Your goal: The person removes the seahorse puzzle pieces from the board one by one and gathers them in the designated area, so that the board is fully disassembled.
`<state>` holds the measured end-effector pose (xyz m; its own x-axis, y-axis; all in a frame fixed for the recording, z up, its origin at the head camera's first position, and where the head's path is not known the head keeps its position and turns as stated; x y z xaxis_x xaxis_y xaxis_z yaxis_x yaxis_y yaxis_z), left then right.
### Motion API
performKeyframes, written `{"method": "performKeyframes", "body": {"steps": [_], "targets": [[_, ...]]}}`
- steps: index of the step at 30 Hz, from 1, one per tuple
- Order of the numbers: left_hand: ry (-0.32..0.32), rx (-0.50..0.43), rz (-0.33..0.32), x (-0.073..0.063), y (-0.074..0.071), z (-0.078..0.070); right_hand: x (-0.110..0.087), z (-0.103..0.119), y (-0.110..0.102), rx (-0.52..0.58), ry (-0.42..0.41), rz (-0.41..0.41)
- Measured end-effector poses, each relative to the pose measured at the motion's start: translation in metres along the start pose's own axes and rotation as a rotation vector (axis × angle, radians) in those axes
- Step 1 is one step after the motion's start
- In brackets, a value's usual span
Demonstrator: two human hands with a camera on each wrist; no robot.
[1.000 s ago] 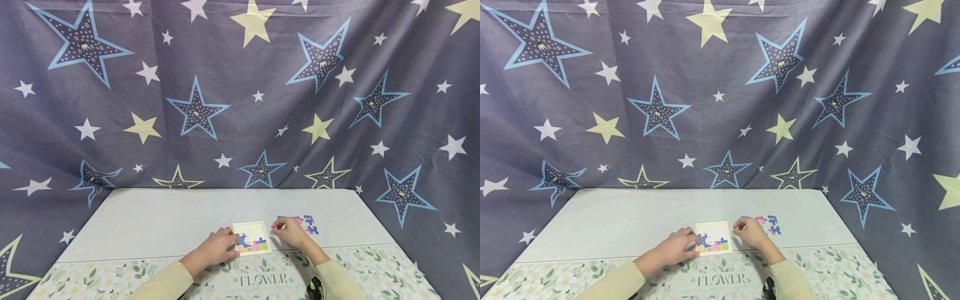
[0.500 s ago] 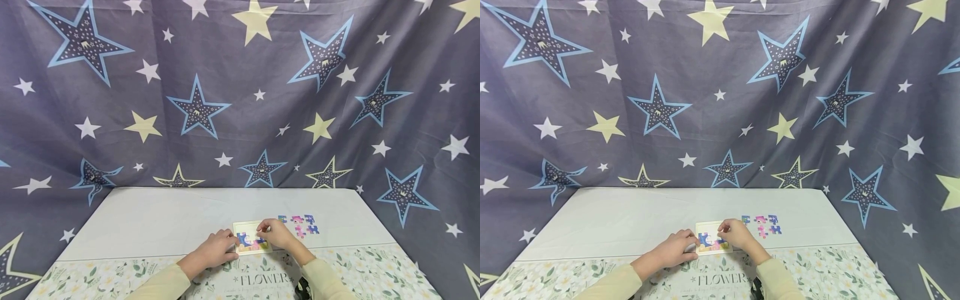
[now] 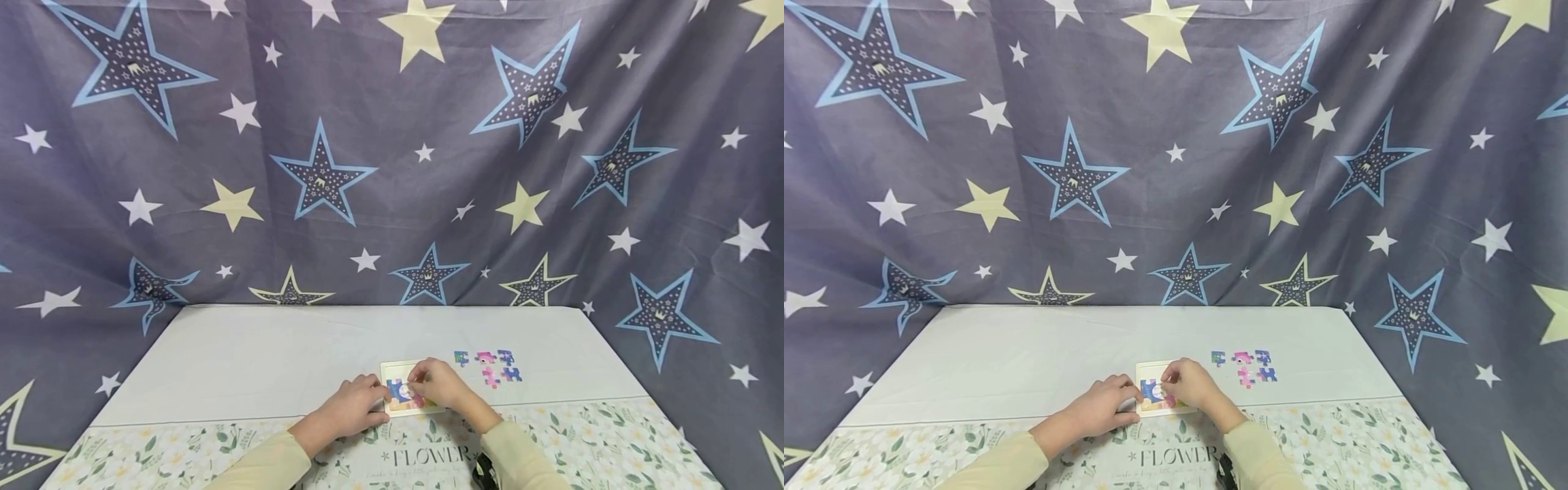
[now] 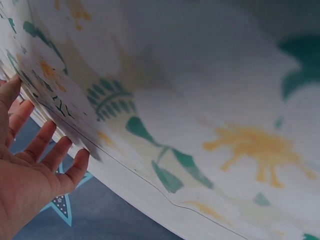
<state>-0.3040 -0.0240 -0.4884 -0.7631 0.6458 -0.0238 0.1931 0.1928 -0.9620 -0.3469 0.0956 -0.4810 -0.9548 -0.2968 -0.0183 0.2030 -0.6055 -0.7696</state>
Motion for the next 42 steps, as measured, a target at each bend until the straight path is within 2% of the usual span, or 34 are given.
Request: {"method": "performKeyframes", "body": {"steps": [13, 25, 34, 42], "targets": [[0.006, 0.021, -0.007, 0.001, -0.001, -0.001, 0.007, 0.004, 0.008, -0.085, -0.002, 0.003], [0.004, 0.014, 0.0, 0.0, -0.002, -0.001, 0.007, 0.005, 0.009, -0.085, 0.016, 0.004], [0.029, -0.002, -0.002, -0.002, -0.003, -0.003, 0.008, 0.002, 0.011, -0.087, 0.025, 0.0], [0.015, -0.006, -0.01, -0.002, -0.004, -0.002, 0.009, 0.001, 0.012, -0.069, 0.034, -0.006]]}}
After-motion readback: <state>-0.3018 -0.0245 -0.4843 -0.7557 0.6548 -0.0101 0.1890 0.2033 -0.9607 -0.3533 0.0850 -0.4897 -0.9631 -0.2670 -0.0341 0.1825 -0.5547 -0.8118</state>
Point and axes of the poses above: each hand's wrist, its own x-axis towards the middle knuckle, its own y-axis out of the palm, z = x × y, the point moved 10 cm from there along x, towards the middle knuckle, and after that the axes turned 7 degrees about y, right-handed, at the moved point
